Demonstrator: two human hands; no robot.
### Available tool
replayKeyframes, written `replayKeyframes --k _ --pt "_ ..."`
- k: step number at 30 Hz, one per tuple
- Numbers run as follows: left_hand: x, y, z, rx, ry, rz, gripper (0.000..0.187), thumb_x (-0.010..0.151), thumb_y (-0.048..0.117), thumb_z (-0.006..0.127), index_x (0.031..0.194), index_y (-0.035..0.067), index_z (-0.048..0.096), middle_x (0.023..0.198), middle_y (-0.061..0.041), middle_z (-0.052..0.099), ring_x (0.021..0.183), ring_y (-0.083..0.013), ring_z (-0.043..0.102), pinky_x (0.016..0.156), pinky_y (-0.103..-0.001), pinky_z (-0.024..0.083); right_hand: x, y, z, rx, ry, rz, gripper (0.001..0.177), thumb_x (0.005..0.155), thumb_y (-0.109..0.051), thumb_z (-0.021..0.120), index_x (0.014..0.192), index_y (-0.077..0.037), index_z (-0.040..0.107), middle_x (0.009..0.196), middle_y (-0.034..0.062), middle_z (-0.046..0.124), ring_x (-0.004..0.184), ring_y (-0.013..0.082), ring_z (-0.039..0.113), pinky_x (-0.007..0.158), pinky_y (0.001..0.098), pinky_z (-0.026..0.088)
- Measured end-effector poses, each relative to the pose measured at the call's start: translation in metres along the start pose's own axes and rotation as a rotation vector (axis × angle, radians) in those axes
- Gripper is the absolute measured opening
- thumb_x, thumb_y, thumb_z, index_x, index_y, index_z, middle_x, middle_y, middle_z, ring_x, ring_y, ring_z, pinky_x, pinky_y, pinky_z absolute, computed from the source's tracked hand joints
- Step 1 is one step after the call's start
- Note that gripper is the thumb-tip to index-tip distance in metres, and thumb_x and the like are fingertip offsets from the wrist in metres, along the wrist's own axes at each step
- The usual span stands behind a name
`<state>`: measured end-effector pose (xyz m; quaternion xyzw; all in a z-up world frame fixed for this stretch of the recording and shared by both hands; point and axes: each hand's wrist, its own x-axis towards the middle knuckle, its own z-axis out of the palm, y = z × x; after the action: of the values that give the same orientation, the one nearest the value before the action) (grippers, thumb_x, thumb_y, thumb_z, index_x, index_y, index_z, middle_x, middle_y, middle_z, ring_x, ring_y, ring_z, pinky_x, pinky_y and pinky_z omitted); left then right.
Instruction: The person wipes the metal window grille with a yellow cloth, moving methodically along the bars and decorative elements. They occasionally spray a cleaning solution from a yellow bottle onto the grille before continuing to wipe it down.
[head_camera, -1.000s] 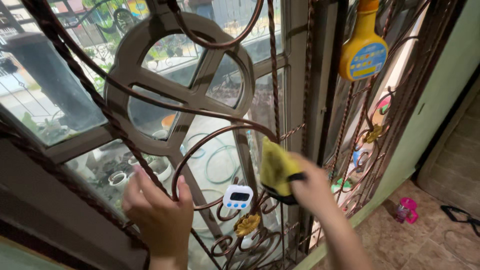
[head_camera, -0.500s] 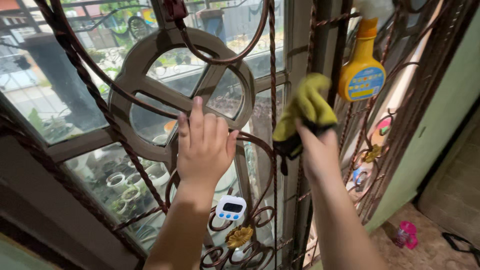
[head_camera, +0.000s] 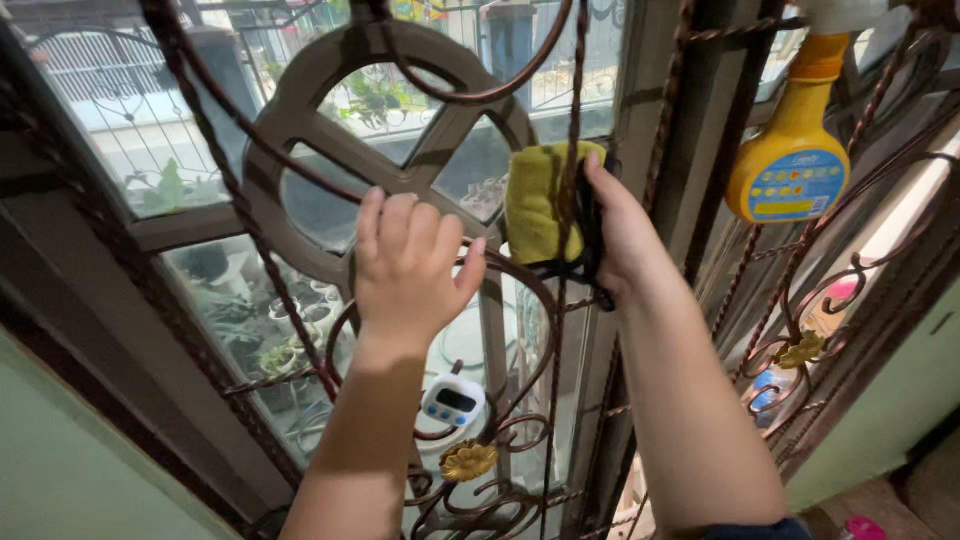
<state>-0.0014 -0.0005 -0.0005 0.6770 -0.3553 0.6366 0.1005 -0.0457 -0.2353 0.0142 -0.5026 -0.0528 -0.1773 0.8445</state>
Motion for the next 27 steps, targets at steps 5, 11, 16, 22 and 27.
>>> replayKeyframes --k 5,11,16,22,27 --pt "0.003 0.003 0.001 0.057 -0.012 0.006 0.032 0.093 0.043 0.065 0.085 0.012 0.061 0.097 -0.010 0.058 0.117 -0.0300 0.053 0.121 -0.053 0.031 -0.021 0.003 0.005 -0.012 0.129 -0.426 0.043 0.107 -0.032 0.051 0.138 -0.003 0.057 0.120 0.0095 0.069 0.106 0.0225 0.069 0.092 0.0401 0.058" --pt "0.001 0.008 0.001 0.061 -0.003 -0.017 0.029 0.095 0.040 0.065 0.088 0.011 0.062 0.100 -0.010 0.059 0.120 -0.0305 0.053 0.123 -0.054 0.030 -0.053 0.010 0.014 -0.365 0.229 -1.165 0.045 0.120 -0.018 0.055 0.159 -0.005 0.037 0.166 0.0159 0.035 0.152 0.0243 0.039 0.128 0.0379 0.031" --pt "0.003 0.012 0.000 0.071 -0.003 -0.037 0.027 0.094 0.037 0.066 0.087 0.011 0.063 0.100 -0.010 0.059 0.119 -0.0310 0.053 0.123 -0.054 0.030 -0.038 0.016 0.009 -1.019 0.355 -1.698 0.066 0.110 -0.010 0.062 0.167 -0.027 0.035 0.174 0.0123 0.018 0.160 0.0307 0.024 0.135 0.0378 0.024" --pt "0.006 0.015 -0.003 0.051 -0.017 -0.039 0.027 0.093 0.035 0.067 0.084 0.010 0.062 0.099 -0.012 0.059 0.117 -0.0321 0.053 0.120 -0.055 0.032 0.000 0.029 -0.020 -1.101 0.242 -1.002 0.088 0.085 0.008 0.052 0.166 -0.021 0.034 0.167 0.0181 0.039 0.159 0.0381 0.039 0.131 0.0405 0.032" --pt "0.007 0.018 -0.006 0.052 -0.032 -0.062 0.027 0.092 0.034 0.067 0.082 0.009 0.061 0.097 -0.011 0.059 0.114 -0.0323 0.054 0.119 -0.055 0.033 0.002 0.046 -0.028 -0.857 0.065 -1.016 0.066 0.110 -0.036 0.033 0.166 -0.003 0.022 0.176 0.0232 0.017 0.166 0.0391 0.016 0.133 0.0443 0.013"
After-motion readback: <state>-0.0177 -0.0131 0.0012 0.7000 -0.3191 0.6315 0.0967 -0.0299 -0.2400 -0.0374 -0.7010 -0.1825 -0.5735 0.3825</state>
